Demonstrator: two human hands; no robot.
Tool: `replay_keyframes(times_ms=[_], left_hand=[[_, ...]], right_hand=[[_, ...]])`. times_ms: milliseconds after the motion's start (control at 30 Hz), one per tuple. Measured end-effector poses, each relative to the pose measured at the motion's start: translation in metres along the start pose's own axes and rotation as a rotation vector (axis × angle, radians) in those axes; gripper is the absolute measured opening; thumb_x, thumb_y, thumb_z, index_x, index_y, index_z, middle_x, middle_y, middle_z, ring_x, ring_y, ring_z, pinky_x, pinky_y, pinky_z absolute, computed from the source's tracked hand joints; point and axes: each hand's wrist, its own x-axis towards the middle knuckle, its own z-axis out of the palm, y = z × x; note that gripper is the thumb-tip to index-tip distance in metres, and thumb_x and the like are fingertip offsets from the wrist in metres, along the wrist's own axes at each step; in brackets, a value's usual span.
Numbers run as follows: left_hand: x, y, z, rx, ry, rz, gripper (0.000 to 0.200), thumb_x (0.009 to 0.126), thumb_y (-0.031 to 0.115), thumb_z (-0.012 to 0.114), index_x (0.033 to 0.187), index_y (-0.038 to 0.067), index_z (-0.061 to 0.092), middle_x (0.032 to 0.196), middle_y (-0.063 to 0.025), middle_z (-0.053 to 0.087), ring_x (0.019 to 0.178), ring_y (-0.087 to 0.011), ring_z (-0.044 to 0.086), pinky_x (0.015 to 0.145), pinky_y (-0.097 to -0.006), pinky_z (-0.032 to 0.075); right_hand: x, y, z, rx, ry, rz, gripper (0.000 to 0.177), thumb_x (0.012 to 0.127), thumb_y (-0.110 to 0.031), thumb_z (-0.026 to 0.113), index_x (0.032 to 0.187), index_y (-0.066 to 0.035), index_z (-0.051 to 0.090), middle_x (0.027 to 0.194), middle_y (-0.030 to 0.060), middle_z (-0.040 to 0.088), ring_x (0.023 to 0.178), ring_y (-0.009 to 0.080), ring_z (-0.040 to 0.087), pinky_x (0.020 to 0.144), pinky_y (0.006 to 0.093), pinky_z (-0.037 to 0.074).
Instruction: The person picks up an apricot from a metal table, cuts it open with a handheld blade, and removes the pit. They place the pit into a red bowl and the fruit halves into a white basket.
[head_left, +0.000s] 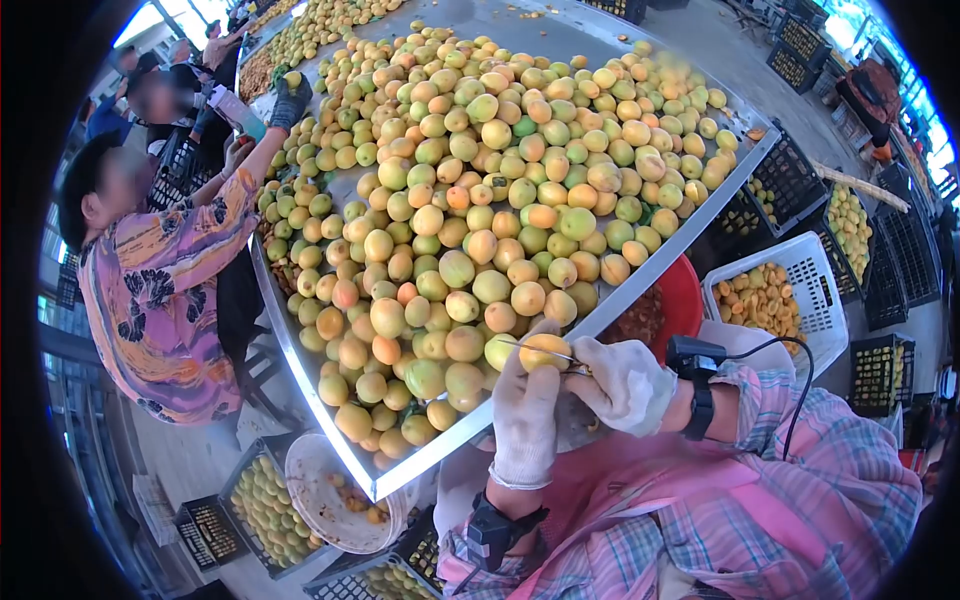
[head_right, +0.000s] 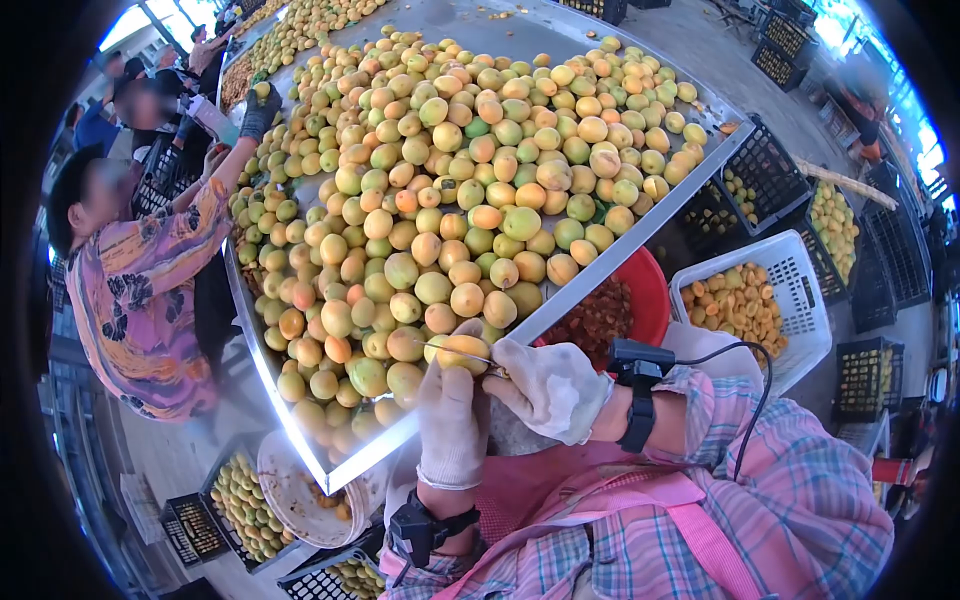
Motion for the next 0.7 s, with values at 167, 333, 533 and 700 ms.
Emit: replay_keyframes(times_ms=[167, 333, 533, 700], left_hand=[[-0.003, 0.002, -0.004, 0.221, 0.008, 0.102, 0.051, 0.087, 0.017, 0.069, 0.128, -0.006, 0.049, 0.112, -0.0079, 0.058, 0.103, -0.0146, 0.056, 0.089, -0.0278, 0.047], [0.002, 0.006, -0.014, 0.758, 0.001, 0.333, 0.048, 0.085, 0.015, 0.070, 0.124, -0.006, 0.053, 0.107, -0.0072, 0.057, 0.101, -0.0157, 0.056, 0.089, -0.0281, 0.047], [-0.002, -0.006, 0.002, 0.046, -0.001, 0.168, 0.047, 0.090, 0.019, 0.063, 0.128, -0.004, 0.049, 0.112, -0.0077, 0.057, 0.100, -0.0159, 0.056, 0.088, -0.0300, 0.047], [-0.002, -0.017, -0.002, 0.106, -0.039, 0.077, 0.046, 0.098, 0.035, 0.050, 0.125, -0.003, 0.050, 0.117, -0.0083, 0.055, 0.105, -0.0167, 0.052, 0.091, -0.0324, 0.043]], right_hand=[[0.002, -0.003, -0.008, -0.015, -0.093, 0.027, 0.025, 0.088, -0.018, 0.062, 0.107, -0.004, 0.053, 0.075, 0.0147, 0.061, 0.068, 0.0359, 0.062, 0.056, 0.0417, 0.048], [0.004, 0.007, -0.002, -0.054, -0.005, -0.061, 0.025, 0.085, -0.024, 0.067, 0.097, -0.008, 0.052, 0.066, 0.0092, 0.057, 0.060, 0.0309, 0.060, 0.050, 0.0370, 0.047], [0.003, 0.007, 0.001, -0.020, 0.034, -0.085, 0.024, 0.085, -0.023, 0.067, 0.097, -0.007, 0.053, 0.066, 0.0101, 0.057, 0.059, 0.0317, 0.060, 0.051, 0.0376, 0.047], [0.006, 0.006, -0.001, -0.003, 0.049, -0.055, 0.020, 0.086, -0.020, 0.065, 0.093, -0.006, 0.052, 0.065, 0.0108, 0.057, 0.061, 0.0316, 0.061, 0.052, 0.0378, 0.047]])
